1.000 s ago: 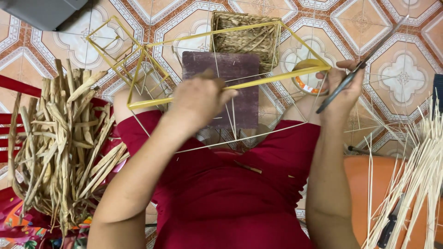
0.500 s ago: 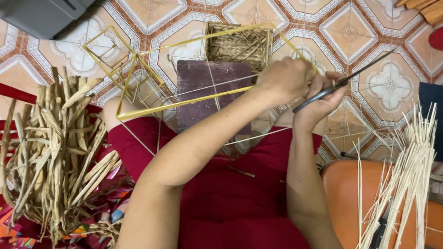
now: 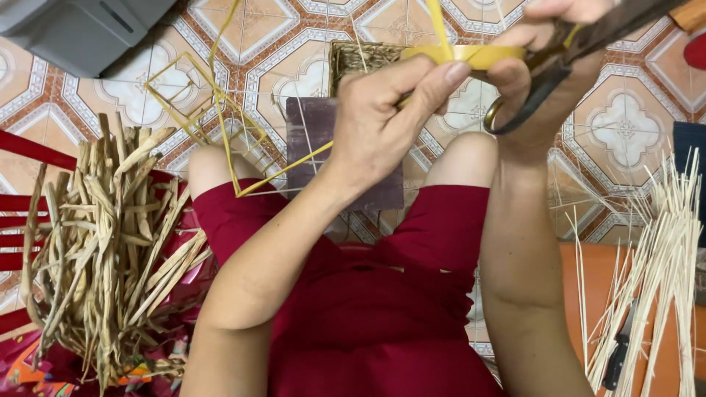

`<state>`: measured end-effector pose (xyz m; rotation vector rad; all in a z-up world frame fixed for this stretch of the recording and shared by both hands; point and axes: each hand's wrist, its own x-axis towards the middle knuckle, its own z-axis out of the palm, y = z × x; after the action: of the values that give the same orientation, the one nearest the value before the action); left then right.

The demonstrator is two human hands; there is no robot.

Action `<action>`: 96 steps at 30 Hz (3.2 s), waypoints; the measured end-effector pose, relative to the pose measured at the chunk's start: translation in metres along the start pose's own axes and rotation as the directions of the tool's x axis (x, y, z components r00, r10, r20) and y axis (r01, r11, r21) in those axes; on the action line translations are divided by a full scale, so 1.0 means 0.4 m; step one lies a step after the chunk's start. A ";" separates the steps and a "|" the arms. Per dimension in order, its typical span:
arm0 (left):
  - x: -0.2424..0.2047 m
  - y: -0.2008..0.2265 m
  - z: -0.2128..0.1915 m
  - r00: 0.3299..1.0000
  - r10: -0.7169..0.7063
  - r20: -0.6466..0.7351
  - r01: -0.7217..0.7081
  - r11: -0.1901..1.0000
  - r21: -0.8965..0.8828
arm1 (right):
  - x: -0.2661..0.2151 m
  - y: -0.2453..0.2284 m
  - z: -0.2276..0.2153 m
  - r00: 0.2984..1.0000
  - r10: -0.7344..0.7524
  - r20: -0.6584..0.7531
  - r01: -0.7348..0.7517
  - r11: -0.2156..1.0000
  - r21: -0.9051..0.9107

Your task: The recorder is assembling a rectangular frame made of bamboo or wooden sticks, securing the joints with yellow tape.

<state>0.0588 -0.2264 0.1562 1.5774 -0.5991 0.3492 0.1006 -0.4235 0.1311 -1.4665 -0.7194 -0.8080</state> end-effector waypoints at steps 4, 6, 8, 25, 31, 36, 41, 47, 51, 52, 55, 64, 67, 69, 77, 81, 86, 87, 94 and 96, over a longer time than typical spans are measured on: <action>-0.044 -0.015 -0.024 0.995 0.057 -0.078 -0.067 0.989 -0.134 | 0.031 -0.070 0.014 0.985 0.073 0.158 -0.077 0.997 0.018; -0.072 -0.079 -0.035 0.992 0.071 -0.102 -0.089 0.979 -0.183 | 0.037 -0.078 0.028 0.977 0.057 0.208 -0.064 0.998 0.024; -0.110 -0.160 -0.049 0.983 0.036 -0.178 -0.064 0.985 -0.158 | 0.039 -0.087 0.051 0.945 0.103 0.310 -0.122 0.992 0.042; -0.258 -0.048 -0.211 0.892 -0.431 -0.137 0.357 0.857 -0.372 | 0.055 -0.128 0.184 0.631 0.487 0.603 -0.477 0.857 -0.193; -0.296 -0.056 -0.246 0.912 -0.377 -0.165 0.321 0.902 -0.288 | 0.047 -0.247 -0.045 0.748 0.648 0.144 -0.504 0.695 -0.512; -0.313 -0.045 -0.254 0.893 -0.418 -0.164 0.326 0.855 -0.404 | -0.230 -0.252 -0.347 0.774 0.607 -0.177 -0.538 0.485 -0.689; -0.335 -0.062 -0.272 0.921 -0.352 -0.167 0.262 0.878 -0.401 | -0.594 -0.280 -0.564 0.120 0.743 -0.658 -0.579 -0.486 -0.654; -0.340 -0.069 -0.282 0.932 -0.326 -0.161 0.227 0.868 -0.442 | -0.693 -0.394 -0.575 0.008 0.643 -0.766 -0.505 -0.658 -0.558; -0.321 -0.048 -0.259 0.902 -0.365 -0.231 0.255 0.882 -0.396 | -0.795 -0.433 -0.699 0.045 0.808 -0.587 -0.303 -0.549 -0.779; -0.314 -0.044 -0.251 0.883 -0.413 -0.224 0.305 0.866 -0.397 | -0.779 -0.436 -0.703 -0.053 0.806 -0.590 -0.256 -0.582 -0.772; -0.315 -0.054 -0.243 0.880 -0.410 -0.238 0.313 0.880 -0.358 | -0.696 -0.419 -0.695 -0.078 0.831 -0.551 -0.206 -0.554 -0.807; -0.304 -0.053 -0.214 0.893 -0.416 -0.172 0.343 0.876 -0.340 | -0.094 -0.359 -0.072 0.872 0.299 0.389 0.003 0.789 -0.614; -0.296 -0.048 -0.211 0.885 -0.440 -0.154 0.371 0.864 -0.339 | 0.054 -0.300 0.103 0.711 0.199 0.674 0.246 0.828 -0.504; -0.293 -0.042 -0.211 0.877 -0.455 -0.151 0.387 0.858 -0.337 | 0.106 -0.235 0.158 0.587 0.162 0.793 0.345 0.836 -0.426; -0.324 -0.073 -0.205 0.913 -0.405 -0.054 0.362 0.863 -0.353 | 0.259 -0.216 0.187 0.091 0.512 0.854 0.021 0.856 -0.516; -0.317 -0.056 -0.211 0.932 -0.362 -0.013 0.332 0.867 -0.372 | 0.266 -0.268 0.175 0.069 0.534 0.843 0.136 0.832 -0.538; -0.310 -0.038 -0.237 0.884 -0.460 0.083 0.462 0.834 -0.302 | 0.195 -0.103 -0.179 0.167 0.633 0.756 0.181 0.734 -0.655; -0.313 -0.039 -0.241 0.884 -0.459 0.090 0.463 0.831 -0.308 | 0.170 -0.089 -0.215 0.166 0.641 0.750 0.180 0.728 -0.662; -0.302 -0.021 -0.251 0.868 -0.481 0.122 0.496 0.826 -0.269 | 0.129 -0.162 -0.185 0.402 0.745 0.533 0.043 0.566 -0.823; -0.302 -0.010 -0.254 0.862 -0.492 0.119 0.506 0.828 -0.241 | 0.132 -0.185 -0.134 0.449 0.713 0.538 0.037 0.587 -0.809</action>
<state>-0.0241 -0.1061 0.0960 1.4212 -0.2360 -0.1666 0.0656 -0.4749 0.2166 -2.7659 -0.7065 0.1490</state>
